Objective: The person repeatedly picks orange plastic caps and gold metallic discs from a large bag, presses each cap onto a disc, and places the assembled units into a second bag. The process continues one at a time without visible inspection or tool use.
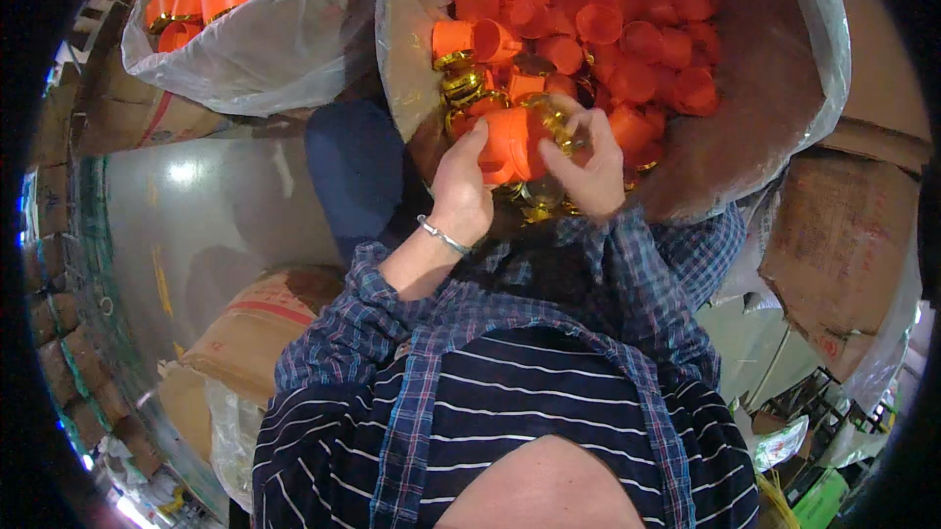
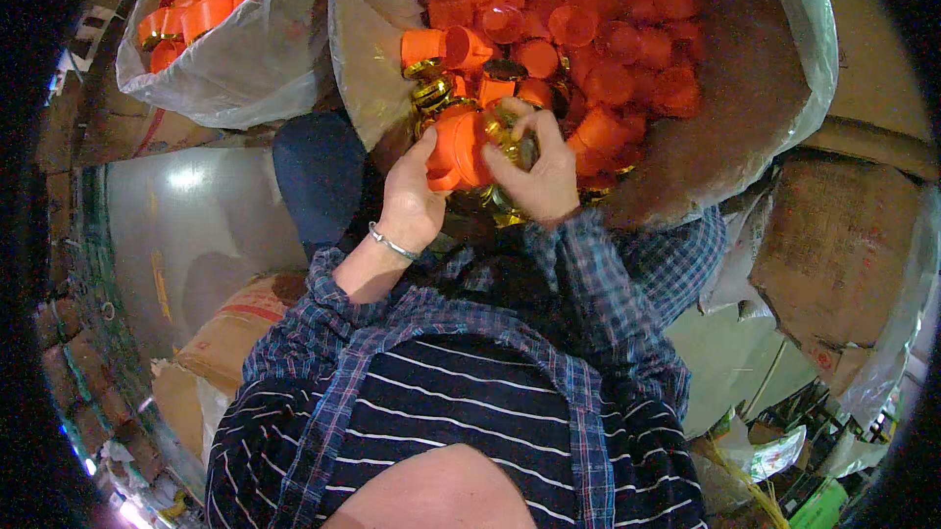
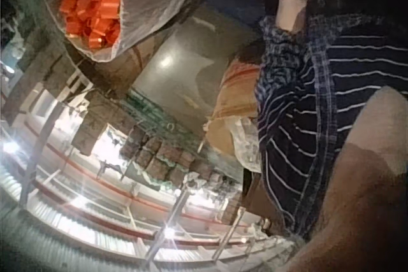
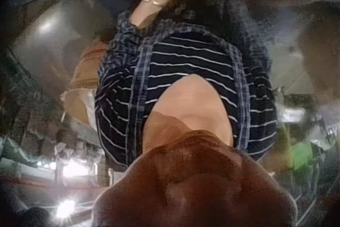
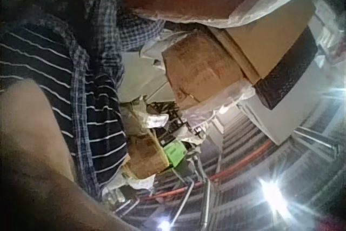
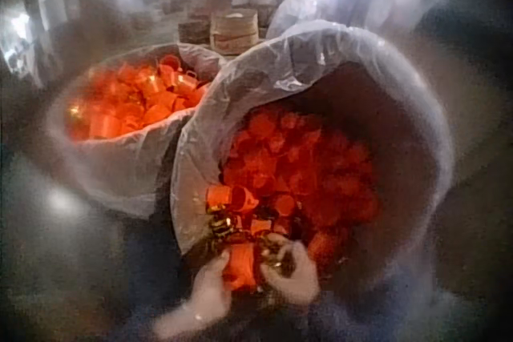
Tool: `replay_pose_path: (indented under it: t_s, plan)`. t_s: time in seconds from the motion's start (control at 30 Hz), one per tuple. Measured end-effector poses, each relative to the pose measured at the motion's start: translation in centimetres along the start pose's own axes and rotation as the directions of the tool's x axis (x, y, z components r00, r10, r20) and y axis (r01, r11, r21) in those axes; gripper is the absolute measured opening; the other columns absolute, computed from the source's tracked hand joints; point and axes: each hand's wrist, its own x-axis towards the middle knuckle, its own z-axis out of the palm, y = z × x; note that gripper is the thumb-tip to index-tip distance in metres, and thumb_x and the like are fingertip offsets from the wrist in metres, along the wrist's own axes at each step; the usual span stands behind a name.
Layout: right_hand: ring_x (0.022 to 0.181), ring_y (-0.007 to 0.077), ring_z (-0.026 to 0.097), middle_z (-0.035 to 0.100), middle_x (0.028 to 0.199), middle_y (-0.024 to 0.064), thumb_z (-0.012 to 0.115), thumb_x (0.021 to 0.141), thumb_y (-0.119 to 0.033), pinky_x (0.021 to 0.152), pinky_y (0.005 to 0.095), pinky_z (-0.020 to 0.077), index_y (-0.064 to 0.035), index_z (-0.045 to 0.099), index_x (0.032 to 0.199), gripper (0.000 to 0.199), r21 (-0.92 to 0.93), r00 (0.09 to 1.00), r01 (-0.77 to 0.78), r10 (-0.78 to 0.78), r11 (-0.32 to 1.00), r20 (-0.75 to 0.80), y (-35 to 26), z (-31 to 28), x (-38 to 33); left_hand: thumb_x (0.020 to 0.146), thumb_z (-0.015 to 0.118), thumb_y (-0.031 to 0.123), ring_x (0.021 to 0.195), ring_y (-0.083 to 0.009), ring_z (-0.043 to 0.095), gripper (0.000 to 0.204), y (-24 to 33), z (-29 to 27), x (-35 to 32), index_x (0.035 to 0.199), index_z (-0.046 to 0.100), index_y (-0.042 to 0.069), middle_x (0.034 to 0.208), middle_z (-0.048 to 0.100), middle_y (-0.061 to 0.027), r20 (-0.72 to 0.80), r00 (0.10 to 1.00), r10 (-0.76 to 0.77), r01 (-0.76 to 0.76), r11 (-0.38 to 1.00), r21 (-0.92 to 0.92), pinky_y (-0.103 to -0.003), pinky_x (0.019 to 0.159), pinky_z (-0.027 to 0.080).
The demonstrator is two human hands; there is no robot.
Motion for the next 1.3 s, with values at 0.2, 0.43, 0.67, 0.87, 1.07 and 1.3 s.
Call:
replay_pose_path:
  t_s: [0.2,0.43,0.67,0.87,1.07,1.3]
  plan:
    - [0.124,0.0346,0.047,0.048,0.137,0.0212,0.075,0.083,-0.031,0.107,0.0425,0.0367,-0.0036,0.050,0.127,0.058,-0.270,0.971,0.219,-0.236,0.938,-0.031,-4.3,2.4,-1.6,0.105,0.047,0.023,0.112,-0.0207,0.061,0.032,0.2,1.8,-2.9,0.127,0.057,0.002,0.123,0.063,-0.0094,0.076,0.997,0.017,-0.013,0.999,-0.043,-0.034,0.100,0.048]
    - [0.132,0.0420,0.040,0.039,0.145,0.0248,0.048,0.100,-0.036,0.112,0.0489,0.0292,-0.0019,0.041,0.144,0.056,-0.356,0.937,0.334,-0.349,0.873,0.023,-5.5,2.7,-2.6,0.104,0.050,0.025,0.105,-0.0187,0.063,0.032,1.2,3.3,-5.2,0.124,0.058,0.001,0.117,0.065,-0.0089,0.118,0.982,0.144,-0.139,0.989,-0.052,-0.034,0.095,0.049]
    - [0.130,0.0295,0.043,0.044,0.139,0.0200,0.041,0.103,-0.032,0.110,0.0379,0.0338,0.0002,0.040,0.142,0.051,-0.043,0.959,0.007,-0.019,0.999,-0.282,-4.7,4.4,-2.7,0.103,0.054,0.023,0.090,-0.0152,0.060,0.024,-1.1,2.8,-5.0,0.104,0.057,0.000,0.100,0.065,-0.0091,0.334,0.807,0.487,-0.588,0.714,0.380,-0.029,0.080,0.048]
    - [0.113,0.0296,0.054,0.056,0.121,0.0162,0.053,0.096,-0.020,0.100,0.0387,0.0421,0.0017,0.056,0.122,0.034,0.016,0.929,0.021,-0.014,1.000,-0.370,-2.1,3.9,-2.6,0.099,0.059,0.026,0.075,-0.0164,0.057,0.029,-1.5,2.6,-3.0,0.100,0.060,-0.003,0.086,0.064,-0.0120,0.278,0.891,0.358,-0.449,0.607,0.656,-0.032,0.069,0.049]
    - [0.106,0.0298,0.058,0.061,0.116,0.0164,0.057,0.095,-0.024,0.096,0.0374,0.0443,0.0016,0.060,0.118,0.035,0.264,0.948,-0.152,0.216,0.952,-0.234,-0.8,2.5,-1.1,0.099,0.060,0.027,0.097,-0.0169,0.063,0.034,0.1,2.7,-1.4,0.121,0.061,0.001,0.108,0.066,-0.0067,0.287,0.957,0.042,-0.131,0.946,0.296,-0.030,0.089,0.048]
    - [0.105,0.0302,0.058,0.062,0.116,0.0170,0.059,0.094,-0.022,0.092,0.0376,0.0457,0.0028,0.060,0.117,0.034,-0.209,0.949,0.065,-0.126,0.976,-0.290,-1.9,3.2,-1.4,0.101,0.059,0.034,0.098,-0.0163,0.062,0.038,-1.1,2.7,-1.4,0.117,0.063,0.000,0.106,0.067,-0.0065,0.134,0.989,0.062,-0.093,0.967,0.238,-0.030,0.089,0.048]
